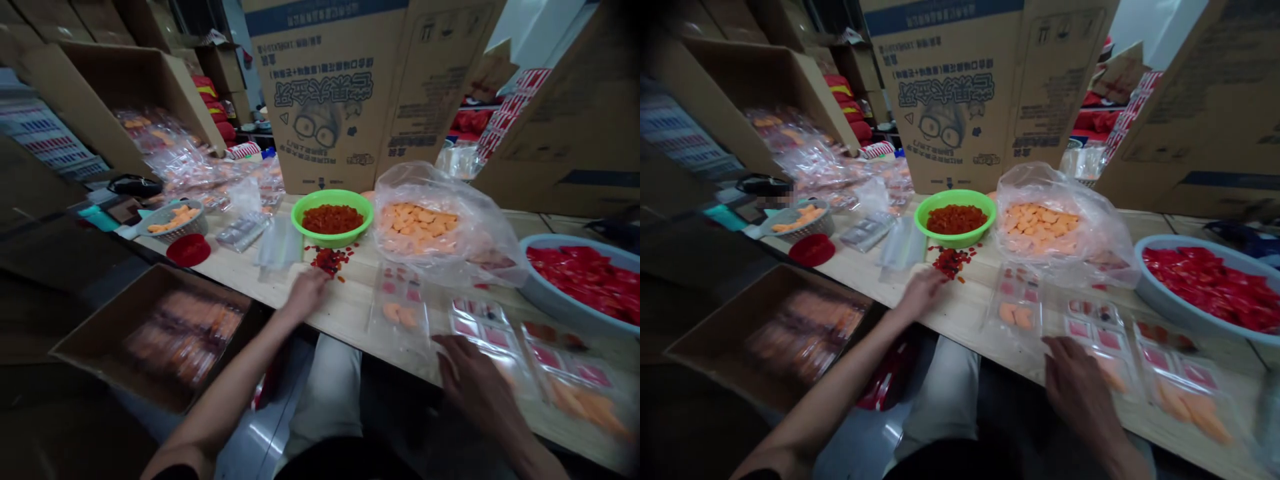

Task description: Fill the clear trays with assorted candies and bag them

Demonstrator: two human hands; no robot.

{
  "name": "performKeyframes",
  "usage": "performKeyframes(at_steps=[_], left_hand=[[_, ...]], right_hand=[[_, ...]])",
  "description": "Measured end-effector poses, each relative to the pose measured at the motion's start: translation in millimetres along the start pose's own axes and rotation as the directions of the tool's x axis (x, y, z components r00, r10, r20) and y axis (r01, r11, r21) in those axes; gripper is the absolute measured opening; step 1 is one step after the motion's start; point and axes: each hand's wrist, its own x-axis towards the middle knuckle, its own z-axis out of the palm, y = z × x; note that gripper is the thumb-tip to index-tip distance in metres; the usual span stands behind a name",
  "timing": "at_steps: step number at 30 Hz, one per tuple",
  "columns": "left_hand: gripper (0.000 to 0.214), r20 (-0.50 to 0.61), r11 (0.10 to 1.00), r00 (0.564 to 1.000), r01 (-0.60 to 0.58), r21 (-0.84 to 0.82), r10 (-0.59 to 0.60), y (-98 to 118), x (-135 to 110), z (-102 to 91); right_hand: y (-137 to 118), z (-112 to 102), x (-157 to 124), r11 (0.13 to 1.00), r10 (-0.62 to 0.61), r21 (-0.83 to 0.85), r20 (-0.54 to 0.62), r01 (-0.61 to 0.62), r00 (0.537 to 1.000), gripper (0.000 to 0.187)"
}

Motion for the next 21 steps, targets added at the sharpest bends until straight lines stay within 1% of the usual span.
performKeyframes(at_steps=[1, 2, 3, 4, 5, 7, 9, 11, 13, 14, 15, 16, 17, 18, 19, 20, 21], left_hand=[[0.043, -0.11, 0.975, 0.981, 0.174, 0.136, -0.16, -26.8, 4.7, -14.2], [0.044, -0.16, 0.924, 0.954, 0.287, 0.251, -0.253, -52.8, 9.2, -25.5], [0.041, -0.153, 0.885, 0.948, 0.316, 0.342, -0.28, -76.3, 13.1, -33.8], [0.035, -0.095, 0.857, 0.948, 0.315, 0.408, -0.303, -96.1, 15.8, -38.9], [0.03, -0.032, 0.844, 0.949, 0.294, 0.448, -0.313, -111.6, 17.4, -41.3], [0.027, 0.053, 0.841, 0.947, 0.256, 0.476, -0.318, -129.9, 17.2, -40.7], [0.028, 0.05, 0.841, 0.947, 0.258, 0.475, -0.318, -135.8, 14.9, -37.4], [0.031, 0.038, 0.839, 0.946, 0.266, 0.475, -0.321, -136.7, 12.8, -35.4], [0.032, -0.011, 0.846, 0.942, 0.307, 0.435, -0.336, -139.1, 12.2, -35.7], [0.032, -0.081, 0.849, 0.928, 0.366, 0.381, -0.364, -142.0, 13.1, -36.1], [0.032, -0.146, 0.86, 0.91, 0.414, 0.298, -0.388, -146.1, 15.0, -36.1], [0.031, -0.198, 0.867, 0.887, 0.454, 0.206, -0.418, -150.9, 18.0, -35.7], [0.03, -0.266, 0.848, 0.838, 0.518, 0.11, -0.477, -155.7, 21.5, -34.7], [0.032, -0.284, 0.82, 0.789, 0.573, 0.02, -0.544, -159.6, 25.2, -33.4], [0.035, -0.247, 0.826, 0.792, 0.558, -0.079, -0.559, -162.0, 28.1, -32.3], [0.036, -0.253, 0.8, 0.759, 0.568, -0.192, -0.6, -162.9, 30.0, -31.5], [0.038, -0.253, 0.782, 0.745, 0.549, -0.294, -0.618, -162.5, 30.5, -31.4]], right_hand=[[15.9, -3.7, -4.8, 0.998, 0.056, 0.009, -0.05, -0.056, 0.997, 0.034], [31.4, -7.3, -9.1, 0.993, 0.117, 0.021, -0.085, -0.116, 0.989, 0.034], [45.7, -10.5, -12.9, 0.985, 0.174, 0.034, -0.108, -0.171, 0.979, 0.034], [58.5, -13.3, -16.4, 0.975, 0.22, 0.045, -0.116, -0.216, 0.969, 0.034], [69.4, -15.5, -19.4, 0.967, 0.255, 0.054, -0.117, -0.25, 0.96, 0.034], [84.8, -17.9, -24.4, 0.954, 0.298, 0.062, -0.117, -0.293, 0.947, 0.035], [92.1, -19.1, -27.2, 0.946, 0.323, 0.054, -0.121, -0.319, 0.939, 0.036], [91.6, -21.8, -26.9, 0.937, 0.346, 0.012, -0.143, -0.348, 0.927, 0.036], [84.4, -27.7, -22.6, 0.921, 0.37, -0.08, -0.138, -0.382, 0.919, 0.035], [79.2, -31.6, -18.7, 0.907, 0.384, -0.142, -0.102, -0.396, 0.918, 0.036], [74.0, -35.7, -13.6, 0.881, 0.424, -0.216, -0.029, -0.42, 0.905, 0.035], [69.3, -39.6, -7.5, 0.839, 0.494, -0.286, 0.044, -0.463, 0.868, 0.033], [65.5, -43.1, -1.1, 0.782, 0.572, -0.338, 0.054, -0.525, 0.818, 0.034], [62.7, -46.2, 5.1, 0.717, 0.645, -0.366, 0.026, -0.593, 0.764, 0.035], [60.6, -48.6, 10.5, 0.688, 0.677, -0.374, 0.021, -0.622, 0.736, 0.037], [58.9, -50.3, 14.7, 0.667, 0.692, -0.378, -0.005, -0.642, 0.722, 0.038], [57.4, -51.3, 17.5, 0.669, 0.685, -0.376, -0.025, -0.642, 0.728, 0.04]])
